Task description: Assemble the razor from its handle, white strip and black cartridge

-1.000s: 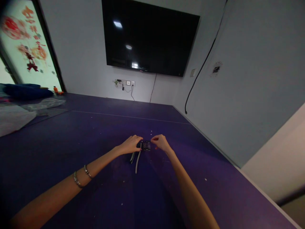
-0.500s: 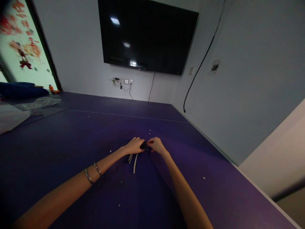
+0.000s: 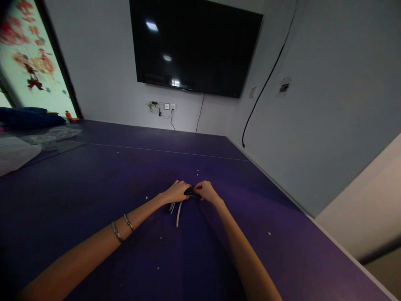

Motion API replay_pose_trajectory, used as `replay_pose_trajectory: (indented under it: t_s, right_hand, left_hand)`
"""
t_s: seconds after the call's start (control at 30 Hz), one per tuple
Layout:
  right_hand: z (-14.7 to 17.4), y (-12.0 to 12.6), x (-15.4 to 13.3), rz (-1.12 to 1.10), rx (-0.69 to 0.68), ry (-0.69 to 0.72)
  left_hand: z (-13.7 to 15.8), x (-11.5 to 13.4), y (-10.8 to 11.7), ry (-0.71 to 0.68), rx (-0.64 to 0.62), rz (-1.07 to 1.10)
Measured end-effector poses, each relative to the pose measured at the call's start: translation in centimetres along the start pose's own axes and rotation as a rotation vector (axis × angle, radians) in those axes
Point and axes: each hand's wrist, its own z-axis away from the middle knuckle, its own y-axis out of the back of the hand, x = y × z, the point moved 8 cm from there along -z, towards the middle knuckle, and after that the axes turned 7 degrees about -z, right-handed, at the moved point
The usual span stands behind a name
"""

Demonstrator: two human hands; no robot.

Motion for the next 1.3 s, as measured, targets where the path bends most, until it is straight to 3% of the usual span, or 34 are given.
replay_pose_trajectory:
  t_s: [0.33, 0.47, 0.67, 0.8, 0.93, 1.07, 1.3]
  right_hand:
    - [0.1, 0.0, 0.0, -0.028, -0.016, 0.034]
    - [0.3, 0.8, -0.3, -0.048, 0.000, 0.025]
    - [0.9, 1.7, -0.7, 0.037, 0.003, 0.006]
    - [1.0, 0.8, -1.3, 0.133, -0.051, 0.089]
    - [0.9, 0.2, -2.3, 0.215, -0.038, 0.177]
    - [1.2, -0.2, -3.5, 0.190, -0.034, 0.234]
    - [2.9, -1.4, -4.7, 0.115, -0.089, 0.246]
  left_hand:
    - [0.2, 0.1, 0.2, 0.014, -0.020, 0.019]
    - [0.6, -0.1, 1.1, 0.023, 0.033, 0.074]
    - [2.1, -2.3, 2.8, 0.104, 0.123, 0.177]
    - [4.4, -3.8, 3.4, 0.170, 0.143, 0.226]
    - [7.2, -4.9, 2.4, 0.327, -0.003, 0.300]
    - [9.3, -4.2, 1.6, 0.432, -0.159, 0.315]
    - [9.6, -2.5, 1.8, 0.539, -0.211, 0.167]
